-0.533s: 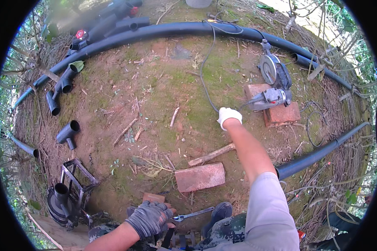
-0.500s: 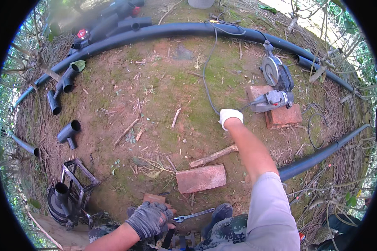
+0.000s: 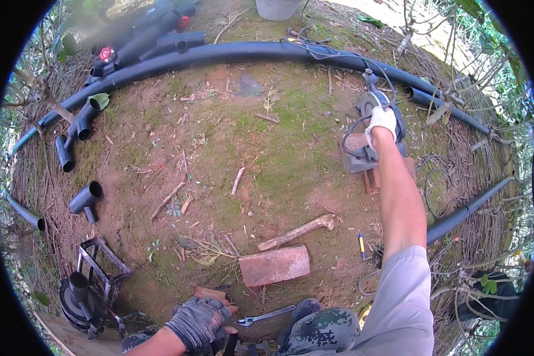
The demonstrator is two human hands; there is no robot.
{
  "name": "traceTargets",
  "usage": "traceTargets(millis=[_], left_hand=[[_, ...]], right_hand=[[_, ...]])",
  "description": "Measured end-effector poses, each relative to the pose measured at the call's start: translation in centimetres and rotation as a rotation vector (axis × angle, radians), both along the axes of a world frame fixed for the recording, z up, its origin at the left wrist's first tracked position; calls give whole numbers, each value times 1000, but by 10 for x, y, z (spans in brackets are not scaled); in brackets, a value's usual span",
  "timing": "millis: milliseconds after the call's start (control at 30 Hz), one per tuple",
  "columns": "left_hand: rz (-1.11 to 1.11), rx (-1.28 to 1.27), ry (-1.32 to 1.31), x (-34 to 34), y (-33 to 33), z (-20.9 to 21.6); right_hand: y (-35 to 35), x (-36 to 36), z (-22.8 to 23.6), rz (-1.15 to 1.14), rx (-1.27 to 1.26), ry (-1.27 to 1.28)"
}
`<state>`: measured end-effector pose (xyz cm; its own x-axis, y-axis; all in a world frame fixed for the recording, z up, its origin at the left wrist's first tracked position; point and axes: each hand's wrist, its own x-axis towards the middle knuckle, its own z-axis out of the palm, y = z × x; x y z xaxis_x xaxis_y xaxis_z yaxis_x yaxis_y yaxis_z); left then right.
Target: The person sits on the ground and uses a yellow rubber mallet to tap a brick, then repeatedly taps a metal pipe assembly jig to secure a black pipe fitting. A coworker assists by holding the jig and handling other pipe components.
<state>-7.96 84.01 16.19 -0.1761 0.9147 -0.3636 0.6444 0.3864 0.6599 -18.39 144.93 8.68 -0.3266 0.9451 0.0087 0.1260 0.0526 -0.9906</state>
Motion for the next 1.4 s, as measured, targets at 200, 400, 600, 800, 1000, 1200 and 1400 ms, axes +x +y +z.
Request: traceTargets(millis=[200, 400, 600, 800, 1000, 1200, 1400], left_hand=[[-64, 6, -21, 0, 11, -13], [-100, -82, 17, 5, 17, -11], [-74, -126, 106, 10, 16, -10], [-111, -198, 92, 15, 12, 8], [-187, -159, 52, 36, 10, 11], [-243, -120, 99, 57, -7, 24], [-269, -142, 120, 84, 0, 42]], right_hand=[[2, 16, -5, 212, -227, -112], [36, 9, -22, 91, -454, -69], [23, 20, -36, 184, -524, 112], [-22, 68, -4, 241, -283, -97], [55, 206, 12, 65, 74, -440], [42, 336, 61, -99, 219, -471], [-40, 426, 46, -24, 196, -584]])
